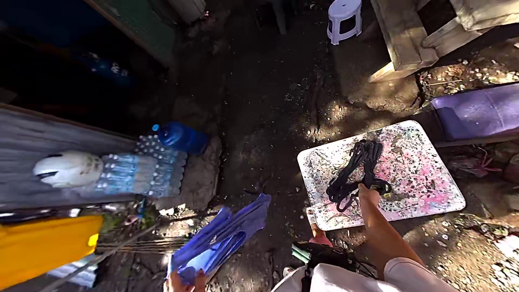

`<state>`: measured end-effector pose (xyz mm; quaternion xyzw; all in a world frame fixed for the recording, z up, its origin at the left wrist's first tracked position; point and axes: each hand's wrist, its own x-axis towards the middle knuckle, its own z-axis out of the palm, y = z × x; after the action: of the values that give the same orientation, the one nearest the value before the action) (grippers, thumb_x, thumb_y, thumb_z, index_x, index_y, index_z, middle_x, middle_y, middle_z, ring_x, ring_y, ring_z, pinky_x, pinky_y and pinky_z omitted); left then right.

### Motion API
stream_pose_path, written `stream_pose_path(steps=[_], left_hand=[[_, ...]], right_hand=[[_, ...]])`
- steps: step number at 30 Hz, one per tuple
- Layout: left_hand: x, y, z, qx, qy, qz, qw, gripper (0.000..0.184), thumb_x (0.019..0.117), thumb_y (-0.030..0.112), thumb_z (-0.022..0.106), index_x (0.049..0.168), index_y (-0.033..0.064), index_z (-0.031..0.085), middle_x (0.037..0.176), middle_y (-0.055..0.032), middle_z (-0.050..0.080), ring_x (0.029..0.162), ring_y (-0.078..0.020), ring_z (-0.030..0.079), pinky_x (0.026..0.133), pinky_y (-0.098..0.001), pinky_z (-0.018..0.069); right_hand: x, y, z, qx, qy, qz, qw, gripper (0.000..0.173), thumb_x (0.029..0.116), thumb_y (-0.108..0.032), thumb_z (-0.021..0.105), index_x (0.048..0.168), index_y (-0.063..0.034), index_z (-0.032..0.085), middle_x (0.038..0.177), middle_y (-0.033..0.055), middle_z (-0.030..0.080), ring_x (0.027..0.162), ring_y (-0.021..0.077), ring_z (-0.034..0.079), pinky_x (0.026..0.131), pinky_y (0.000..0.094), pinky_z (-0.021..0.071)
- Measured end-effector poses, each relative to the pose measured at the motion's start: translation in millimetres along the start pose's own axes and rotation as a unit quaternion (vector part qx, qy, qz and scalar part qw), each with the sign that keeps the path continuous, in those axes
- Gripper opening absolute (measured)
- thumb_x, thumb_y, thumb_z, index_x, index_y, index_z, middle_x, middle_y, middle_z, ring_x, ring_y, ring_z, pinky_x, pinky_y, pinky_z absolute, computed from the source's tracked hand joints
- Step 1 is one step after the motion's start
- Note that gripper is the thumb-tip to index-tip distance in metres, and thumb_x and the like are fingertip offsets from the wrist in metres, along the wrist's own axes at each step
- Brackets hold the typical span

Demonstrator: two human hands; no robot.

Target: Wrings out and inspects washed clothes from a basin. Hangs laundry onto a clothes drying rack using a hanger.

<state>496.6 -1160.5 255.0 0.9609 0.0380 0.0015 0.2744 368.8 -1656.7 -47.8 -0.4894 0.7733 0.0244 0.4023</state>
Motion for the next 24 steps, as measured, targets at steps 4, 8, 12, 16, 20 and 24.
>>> stream_pose_path(steps=[4,8,12,16,20,24], left_hand=[[-11,-7,-19,0.066,0.002,-0.011,0.998,0.070,0.0808,0.008,0.075,0.143,-0.0105,0.048,0.140,-0.0411,0.045,0.127,-0.0535,0.051,0.102,-0.0643,0.0460],[-27,-41,-42,0.118,0.027,-0.038,0.992,0.056,0.0820,-0.004,0.068,0.137,0.0018,0.062,0.147,-0.0336,0.045,0.117,-0.0472,0.062,0.090,-0.0578,0.0572],[-55,-92,-78,0.124,0.023,-0.045,0.991,0.058,0.0838,-0.006,0.063,0.140,0.0082,0.062,0.154,-0.0310,0.040,0.109,-0.0453,0.068,0.083,-0.0549,0.0601],[-85,-149,-116,0.122,0.024,-0.056,0.991,0.060,0.0843,-0.003,0.062,0.142,0.0149,0.062,0.158,-0.0255,0.038,0.113,-0.0434,0.066,0.085,-0.0549,0.0590],[-112,-212,-149,0.131,0.037,-0.056,0.989,0.061,0.0813,-0.004,0.066,0.140,0.0137,0.063,0.158,-0.0275,0.038,0.117,-0.0443,0.064,0.087,-0.0538,0.0592],[-128,-269,-184,0.128,0.014,-0.120,0.984,0.072,0.0832,-0.001,0.068,0.151,0.0152,0.051,0.160,-0.0270,0.034,0.122,-0.0450,0.061,0.091,-0.0542,0.0574]], right_hand=[[-5,13,-4,0.160,-0.006,-0.098,0.982,0.046,0.0945,-0.023,0.070,0.130,0.0049,0.061,0.123,0.0265,0.064,0.110,0.0354,0.063,0.094,0.0549,0.0512],[-54,-8,-16,0.324,-0.170,-0.183,0.913,0.024,0.1002,-0.014,0.059,0.122,-0.0058,0.054,0.085,0.0024,0.059,0.064,0.0099,0.058,0.058,0.0284,0.0523],[-164,-27,-35,0.349,-0.412,-0.291,0.790,0.028,0.1052,-0.004,0.043,0.131,-0.0153,0.040,0.092,-0.0010,0.065,0.079,0.0116,0.068,0.074,0.0302,0.0603],[-303,-19,-38,0.240,-0.512,-0.412,0.714,0.033,0.1094,-0.025,0.031,0.138,-0.0207,0.047,0.068,-0.0103,0.063,0.057,0.0065,0.064,0.057,0.0249,0.0586],[-431,36,-26,0.022,-0.567,-0.550,0.613,0.038,0.1018,-0.017,0.046,0.136,-0.0026,0.056,0.072,-0.0063,0.066,0.054,0.0058,0.059,0.052,0.0221,0.0530],[-547,134,1,-0.235,-0.693,-0.507,0.455,0.034,0.1022,-0.016,0.053,0.133,-0.0053,0.064,0.075,-0.0039,0.067,0.050,0.0039,0.053,0.047,0.0199,0.0462]])
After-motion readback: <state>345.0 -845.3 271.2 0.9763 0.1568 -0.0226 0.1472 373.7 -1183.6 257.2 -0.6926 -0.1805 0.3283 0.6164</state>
